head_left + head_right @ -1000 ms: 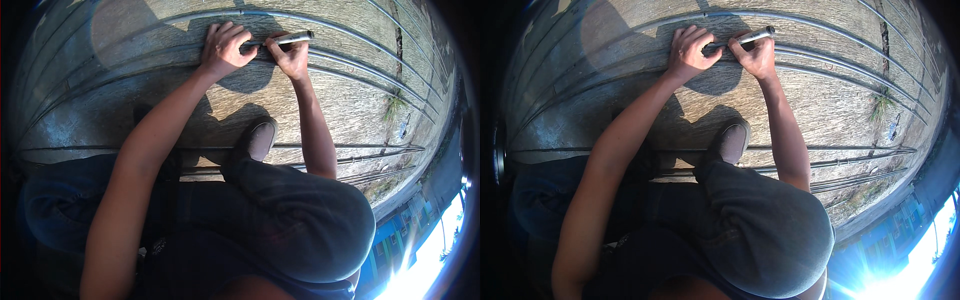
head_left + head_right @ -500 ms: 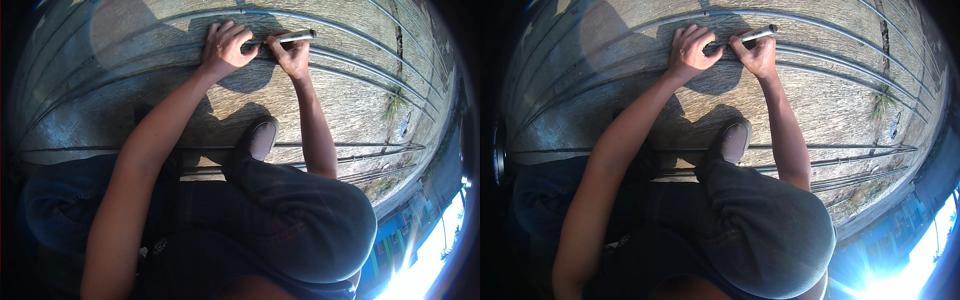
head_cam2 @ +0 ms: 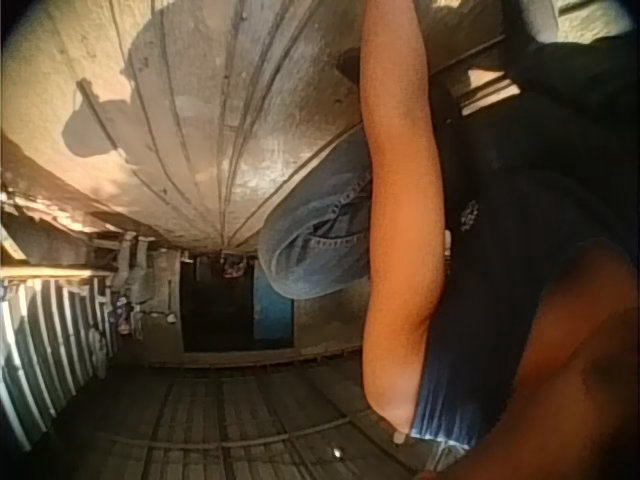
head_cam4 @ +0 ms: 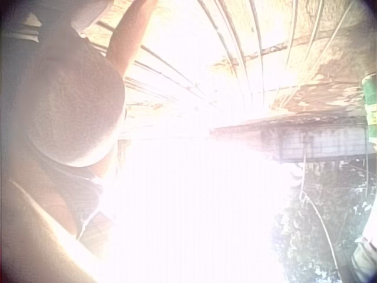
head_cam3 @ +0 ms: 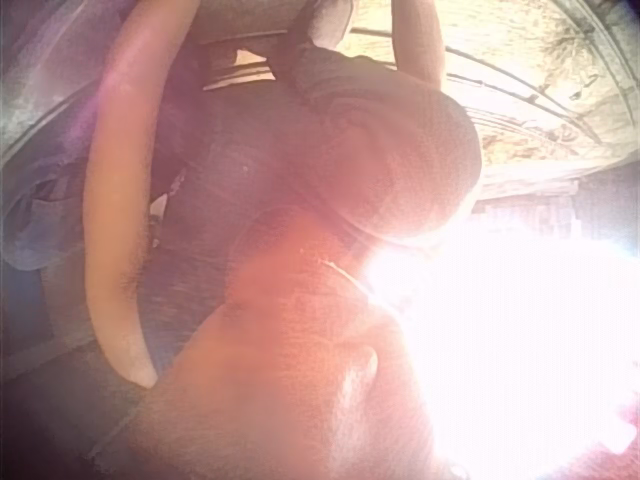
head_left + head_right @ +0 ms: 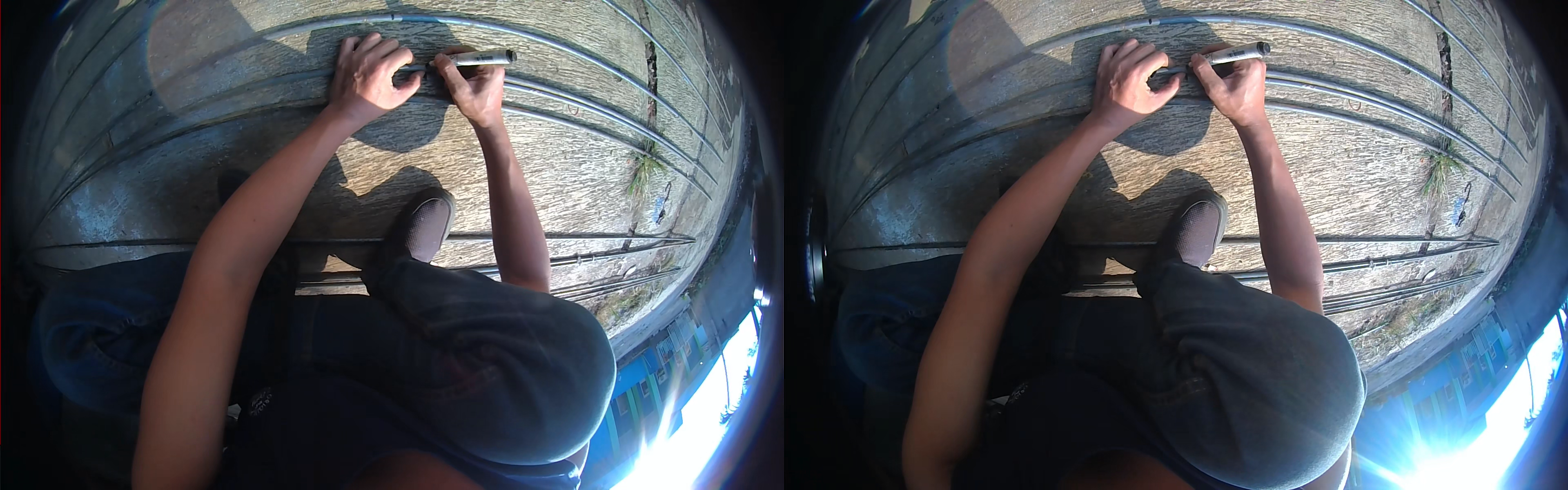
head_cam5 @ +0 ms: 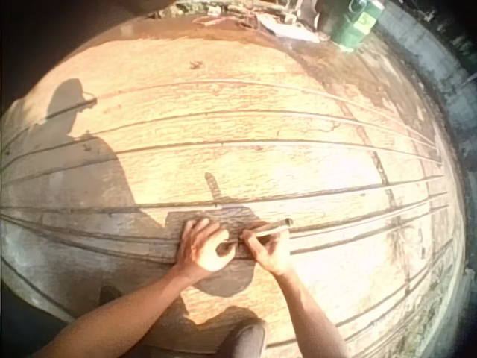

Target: Mark specific points on metal rods using a white marker.

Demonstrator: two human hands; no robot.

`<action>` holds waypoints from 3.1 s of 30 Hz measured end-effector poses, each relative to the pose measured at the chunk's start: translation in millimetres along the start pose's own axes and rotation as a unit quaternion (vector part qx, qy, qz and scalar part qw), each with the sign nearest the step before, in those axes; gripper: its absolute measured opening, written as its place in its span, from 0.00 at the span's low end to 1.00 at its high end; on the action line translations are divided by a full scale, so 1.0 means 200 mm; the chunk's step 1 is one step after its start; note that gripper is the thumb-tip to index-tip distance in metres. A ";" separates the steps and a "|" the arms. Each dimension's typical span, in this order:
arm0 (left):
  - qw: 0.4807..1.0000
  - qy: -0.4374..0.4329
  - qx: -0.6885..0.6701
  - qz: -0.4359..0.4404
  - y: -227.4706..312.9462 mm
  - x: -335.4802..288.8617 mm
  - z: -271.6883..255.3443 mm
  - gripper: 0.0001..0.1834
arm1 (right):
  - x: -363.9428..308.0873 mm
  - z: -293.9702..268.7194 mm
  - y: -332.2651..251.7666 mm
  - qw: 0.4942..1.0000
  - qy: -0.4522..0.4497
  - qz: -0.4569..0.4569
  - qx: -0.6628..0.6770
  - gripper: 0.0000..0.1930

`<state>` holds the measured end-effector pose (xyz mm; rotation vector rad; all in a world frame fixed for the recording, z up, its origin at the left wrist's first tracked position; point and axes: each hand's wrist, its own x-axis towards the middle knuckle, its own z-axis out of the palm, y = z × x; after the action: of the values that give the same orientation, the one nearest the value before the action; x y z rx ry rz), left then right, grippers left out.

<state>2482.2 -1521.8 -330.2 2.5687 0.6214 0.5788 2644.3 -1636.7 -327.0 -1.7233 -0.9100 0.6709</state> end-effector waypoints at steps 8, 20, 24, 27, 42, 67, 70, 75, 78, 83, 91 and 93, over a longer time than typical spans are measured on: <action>1.000 0.000 0.005 0.001 0.00 0.00 0.00 0.14 | 0.00 -0.03 -0.02 0.999 -0.031 0.005 -0.017 0.07; 1.000 0.006 -0.003 0.005 0.00 0.00 0.00 0.15 | 0.01 -0.03 -0.01 0.999 -0.045 -0.012 -0.027 0.06; 1.000 -0.001 0.000 0.002 0.00 0.00 0.00 0.15 | 0.01 -0.02 -0.01 0.999 -0.040 -0.001 -0.032 0.06; 1.000 0.008 -0.008 0.004 0.00 0.00 0.00 0.15 | 0.00 -0.02 -0.01 0.999 -0.026 0.001 -0.026 0.07; 1.000 -0.001 -0.005 -0.002 0.00 0.00 -0.01 0.13 | 0.00 -0.03 -0.02 0.999 -0.031 0.024 0.002 0.07; 1.000 -0.005 0.000 -0.004 0.00 0.00 0.00 0.12 | 0.01 -0.03 0.01 0.998 -0.057 0.007 0.010 0.07; 1.000 -0.006 -0.004 -0.006 0.00 0.00 0.00 0.11 | 0.01 -0.03 -0.01 0.991 -0.032 0.061 0.112 0.08; 1.000 -0.011 -0.012 -0.010 0.01 0.01 0.00 0.12 | -0.08 -0.18 -0.07 0.994 0.024 -0.063 -0.082 0.10; 0.999 -0.029 -0.016 -0.025 0.01 0.02 -0.01 0.12 | -0.13 -0.30 -0.07 0.976 -0.008 -0.117 -0.184 0.14; 0.999 -0.023 -0.030 -0.020 0.01 0.01 -0.02 0.14 | -0.16 -0.34 -0.03 0.933 -0.052 -0.197 -0.296 0.19; 0.993 0.083 -0.077 -0.043 -0.05 -0.04 -0.09 0.14 | -0.15 -0.34 -0.03 0.928 -0.096 -0.212 -0.290 0.17; 0.993 0.078 -0.062 -0.057 -0.07 -0.07 -0.11 0.13 | -0.14 -0.35 -0.03 0.942 -0.087 -0.190 -0.263 0.17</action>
<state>2455.1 -1511.7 -322.3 2.3702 0.7542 0.7590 2682.8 -1695.8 -298.4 -1.8826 -1.6084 0.3369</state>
